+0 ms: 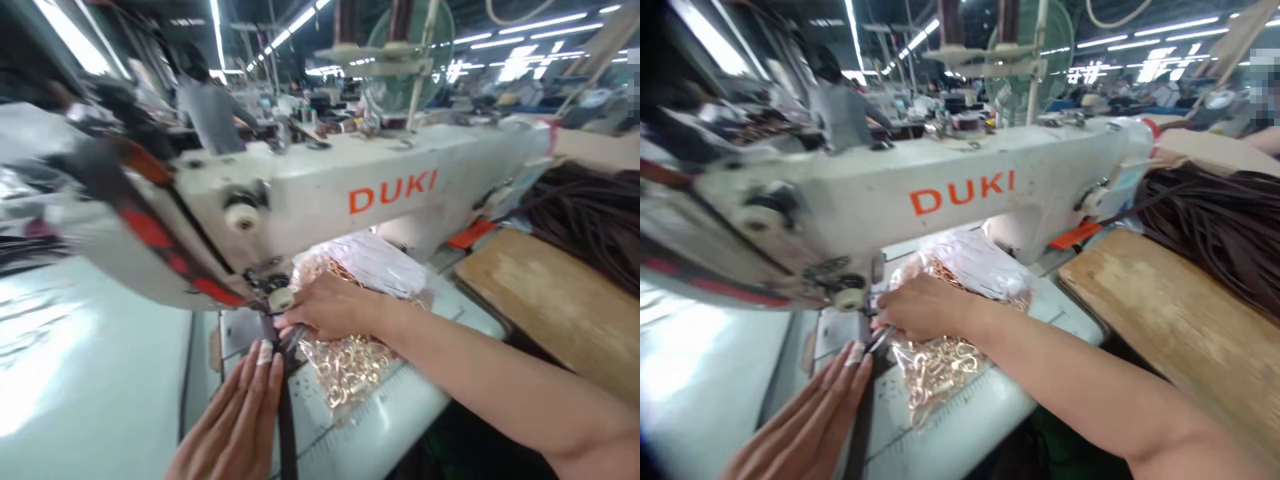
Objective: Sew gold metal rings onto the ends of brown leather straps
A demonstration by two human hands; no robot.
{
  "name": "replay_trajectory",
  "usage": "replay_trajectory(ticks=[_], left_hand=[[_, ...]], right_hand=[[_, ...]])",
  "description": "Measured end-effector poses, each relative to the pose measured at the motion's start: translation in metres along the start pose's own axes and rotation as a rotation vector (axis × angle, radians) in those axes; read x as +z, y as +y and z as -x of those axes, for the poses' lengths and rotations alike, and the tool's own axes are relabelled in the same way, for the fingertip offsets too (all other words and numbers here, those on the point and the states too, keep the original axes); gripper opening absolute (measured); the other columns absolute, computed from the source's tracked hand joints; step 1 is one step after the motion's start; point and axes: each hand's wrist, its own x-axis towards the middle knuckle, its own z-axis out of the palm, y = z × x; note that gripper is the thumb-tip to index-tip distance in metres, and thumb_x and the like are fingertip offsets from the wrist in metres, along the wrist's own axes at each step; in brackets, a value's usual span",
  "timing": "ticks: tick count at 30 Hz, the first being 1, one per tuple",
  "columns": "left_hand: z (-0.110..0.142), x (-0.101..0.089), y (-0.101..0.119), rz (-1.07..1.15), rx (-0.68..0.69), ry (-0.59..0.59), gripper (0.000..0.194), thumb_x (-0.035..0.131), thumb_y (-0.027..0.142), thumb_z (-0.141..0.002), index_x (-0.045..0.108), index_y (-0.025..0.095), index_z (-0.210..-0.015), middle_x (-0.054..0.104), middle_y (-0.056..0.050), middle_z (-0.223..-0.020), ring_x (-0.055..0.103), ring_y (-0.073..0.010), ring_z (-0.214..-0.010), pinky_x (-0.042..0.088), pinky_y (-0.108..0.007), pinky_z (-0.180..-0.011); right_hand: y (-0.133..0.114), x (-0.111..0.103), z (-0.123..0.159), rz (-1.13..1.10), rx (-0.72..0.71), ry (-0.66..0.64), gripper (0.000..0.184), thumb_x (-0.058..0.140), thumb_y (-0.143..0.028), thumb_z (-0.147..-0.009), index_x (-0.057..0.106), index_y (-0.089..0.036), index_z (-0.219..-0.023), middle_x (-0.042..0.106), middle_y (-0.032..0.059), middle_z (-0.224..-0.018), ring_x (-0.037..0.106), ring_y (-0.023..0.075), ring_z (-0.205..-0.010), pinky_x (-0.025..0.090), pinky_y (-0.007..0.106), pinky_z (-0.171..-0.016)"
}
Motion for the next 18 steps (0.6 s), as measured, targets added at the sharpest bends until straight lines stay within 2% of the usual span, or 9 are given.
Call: replay_trajectory(ticks=[2, 4, 6, 11, 13, 16, 18], left_hand=[[-0.006, -0.006, 0.003, -0.122, 0.035, -0.009, 0.070, 0.039, 0.011, -0.082, 0.017, 0.007, -0.149, 0.046, -0.015, -0.140, 0.042, -0.0284, -0.130, 0.024, -0.037, -0.115], [-0.010, -0.009, 0.003, -0.175, 0.041, -0.051, 0.071, 0.037, 0.007, -0.080, 0.016, 0.005, -0.148, 0.046, -0.016, -0.139, 0.043, -0.0277, -0.129, 0.027, -0.037, -0.113], [-0.011, -0.011, 0.003, -0.190, 0.041, -0.067, 0.069, 0.039, 0.009, -0.081, 0.018, 0.005, -0.147, 0.046, -0.016, -0.139, 0.043, -0.0282, -0.128, 0.030, -0.036, -0.111], [-0.013, -0.016, 0.003, -0.230, 0.080, -0.119, 0.059, 0.043, 0.017, -0.081, 0.039, 0.001, -0.138, 0.046, -0.021, -0.138, 0.046, -0.0335, -0.126, 0.043, -0.040, -0.103], [-0.016, -0.025, 0.010, -0.179, 0.053, -0.147, 0.061, 0.046, 0.027, -0.082, 0.042, -0.004, -0.134, 0.045, -0.026, -0.137, 0.046, -0.0362, -0.125, 0.042, -0.043, -0.103], [-0.022, -0.039, 0.023, -0.036, -0.074, -0.155, 0.088, 0.048, 0.059, -0.079, 0.042, -0.011, -0.131, 0.041, -0.033, -0.136, 0.043, -0.0407, -0.126, 0.042, -0.047, -0.103], [-0.025, -0.042, 0.028, 0.047, -0.137, -0.203, 0.090, 0.050, 0.061, -0.078, 0.043, -0.011, -0.131, 0.041, -0.033, -0.137, 0.041, -0.0407, -0.128, 0.041, -0.048, -0.103]], right_hand=[[0.001, 0.002, -0.001, -0.019, 0.007, 0.012, 0.025, 0.059, -0.025, -0.086, 0.065, -0.028, -0.110, 0.070, -0.0015, -0.095, 0.063, 0.0167, -0.081, 0.041, 0.028, -0.062], [0.001, 0.001, -0.001, -0.032, 0.012, 0.014, 0.026, 0.059, -0.024, -0.086, 0.065, -0.029, -0.111, 0.071, -0.0011, -0.094, 0.064, 0.0177, -0.082, 0.040, 0.028, -0.063], [-0.002, -0.001, -0.001, -0.030, 0.022, 0.011, 0.027, 0.059, -0.022, -0.085, 0.064, -0.029, -0.111, 0.071, -0.0012, -0.096, 0.064, 0.0180, -0.084, 0.040, 0.027, -0.064], [-0.002, -0.001, -0.001, -0.026, 0.042, -0.002, 0.029, 0.058, -0.021, -0.084, 0.065, -0.029, -0.111, 0.070, -0.0015, -0.097, 0.064, 0.0183, -0.087, 0.042, 0.028, -0.068], [-0.001, 0.000, -0.001, -0.044, 0.026, -0.009, 0.027, 0.058, -0.022, -0.085, 0.066, -0.029, -0.110, 0.070, -0.0009, -0.097, 0.063, 0.0186, -0.088, 0.043, 0.028, -0.070], [-0.001, 0.001, -0.001, -0.051, 0.007, 0.010, 0.028, 0.057, -0.021, -0.085, 0.067, -0.027, -0.111, 0.068, 0.0002, -0.098, 0.062, 0.0186, -0.090, 0.042, 0.027, -0.072], [0.001, 0.003, -0.001, -0.037, 0.006, 0.020, 0.028, 0.053, -0.022, -0.088, 0.067, -0.026, -0.112, 0.066, -0.0014, -0.093, 0.061, 0.0164, -0.088, 0.040, 0.026, -0.072]])
